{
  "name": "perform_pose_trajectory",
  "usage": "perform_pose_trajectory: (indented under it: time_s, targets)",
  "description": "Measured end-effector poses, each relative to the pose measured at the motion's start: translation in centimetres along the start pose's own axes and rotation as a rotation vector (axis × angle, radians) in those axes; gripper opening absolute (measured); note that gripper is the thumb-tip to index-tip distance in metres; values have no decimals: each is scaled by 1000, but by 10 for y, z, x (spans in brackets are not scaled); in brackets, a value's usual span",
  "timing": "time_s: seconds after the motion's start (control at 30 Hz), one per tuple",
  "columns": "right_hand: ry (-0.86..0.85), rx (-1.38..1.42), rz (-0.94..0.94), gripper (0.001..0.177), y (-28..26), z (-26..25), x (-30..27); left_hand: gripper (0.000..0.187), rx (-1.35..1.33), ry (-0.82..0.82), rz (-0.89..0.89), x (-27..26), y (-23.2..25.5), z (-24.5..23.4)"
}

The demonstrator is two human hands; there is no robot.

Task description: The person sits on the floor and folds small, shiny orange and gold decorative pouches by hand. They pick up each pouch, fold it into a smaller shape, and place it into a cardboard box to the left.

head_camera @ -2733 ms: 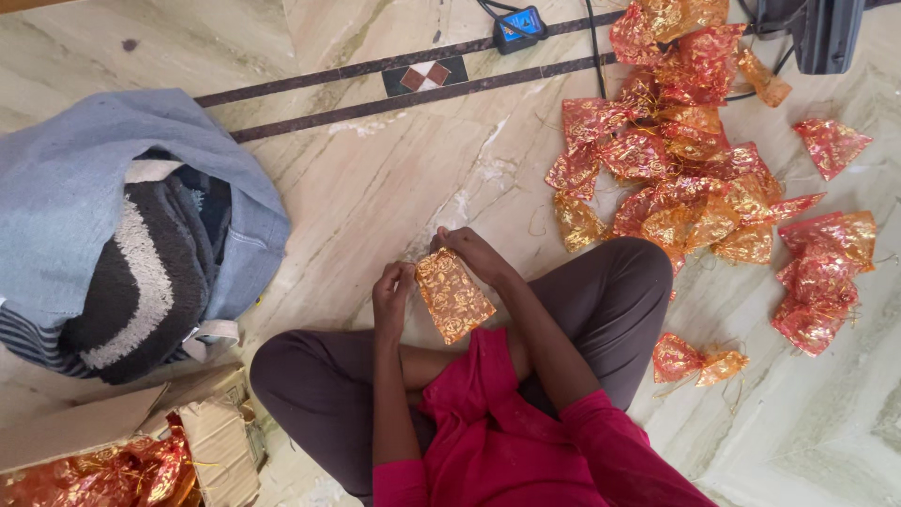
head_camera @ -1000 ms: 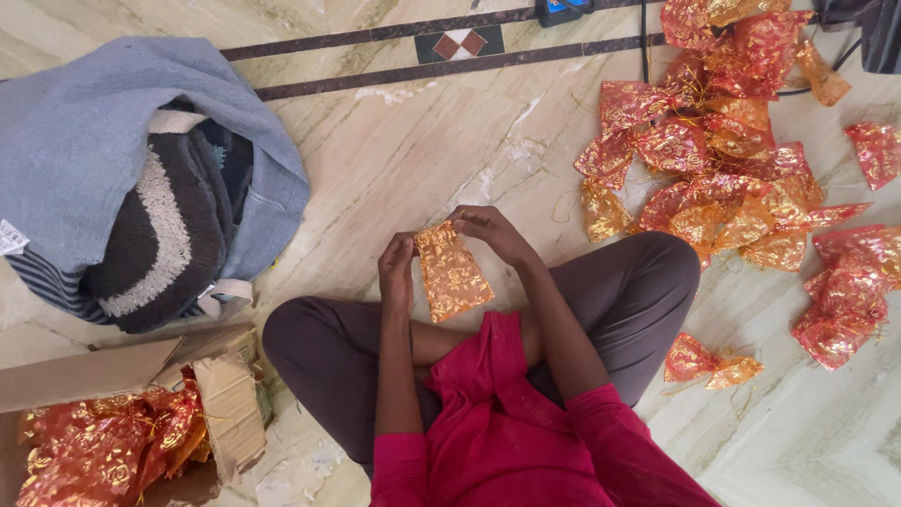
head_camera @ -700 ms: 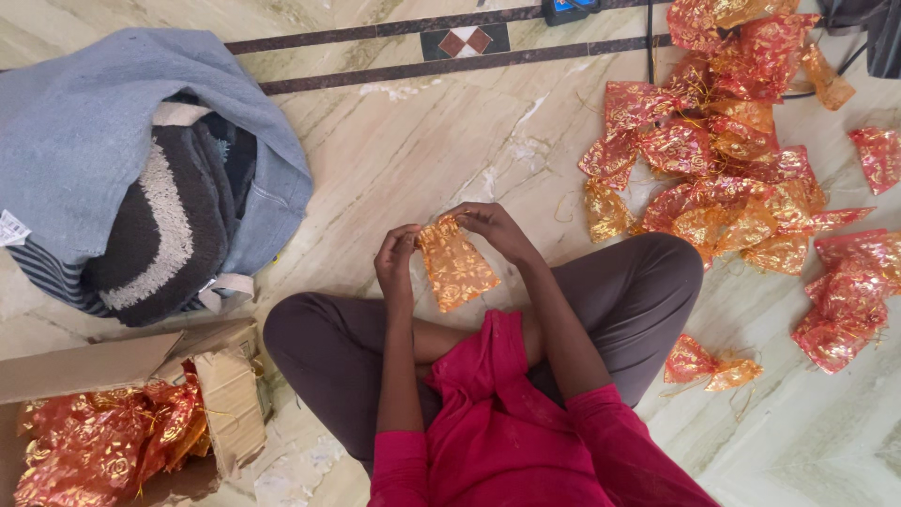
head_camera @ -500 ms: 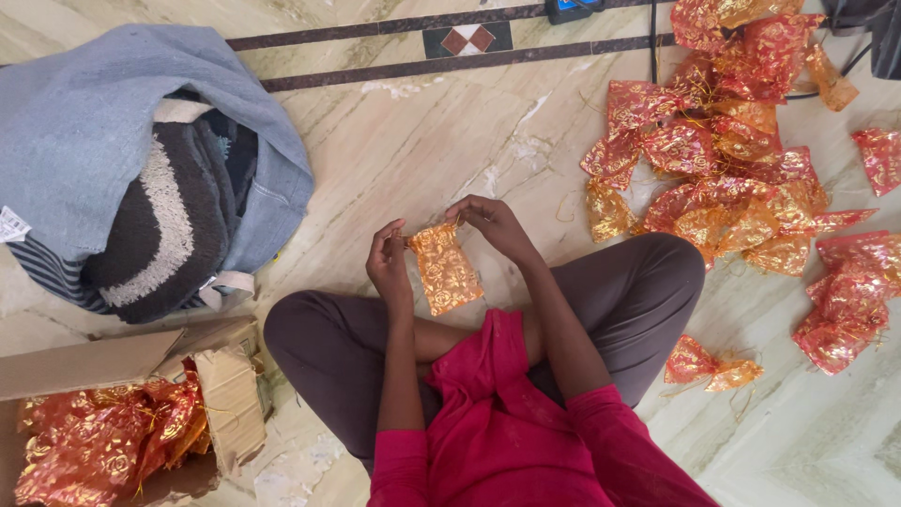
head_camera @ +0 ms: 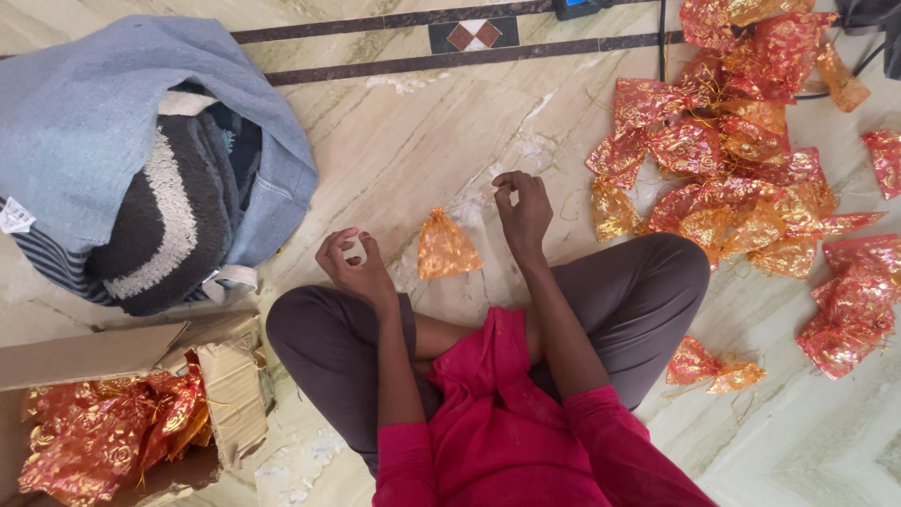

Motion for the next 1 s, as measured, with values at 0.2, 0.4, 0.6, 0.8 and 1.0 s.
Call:
perform_pose_trajectory:
  time_s: [0.2,0.4,0.6,0.8,1.0]
  targets:
    - [-101,265,118,11,16,5,-1,14,-165,-77,-172,-10,-36,16]
    - [-389,345,246,19,50,37,-5,20,-823,-174,-760,-26,-129,36]
    - [-420,370,181,18,64,48,-12,25,-925,-83,-908,-27,-158,27]
    - [-412,318,244,22,41,30,-4,26,-1040,-95,-714,-13,-116,20]
    - [-854,267,-436,44,-11,-67,-1,42,-1474,-239,-468,26,-72,-111]
Point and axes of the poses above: each hand's wrist, its own x-axis towards the middle knuckle, its own z-axis out of the palm, y = z × x, the point moved 2 cm from there along x, towards the middle knuckle, and after that the axes turned 3 degrees about -x, right-handed, at the moved point
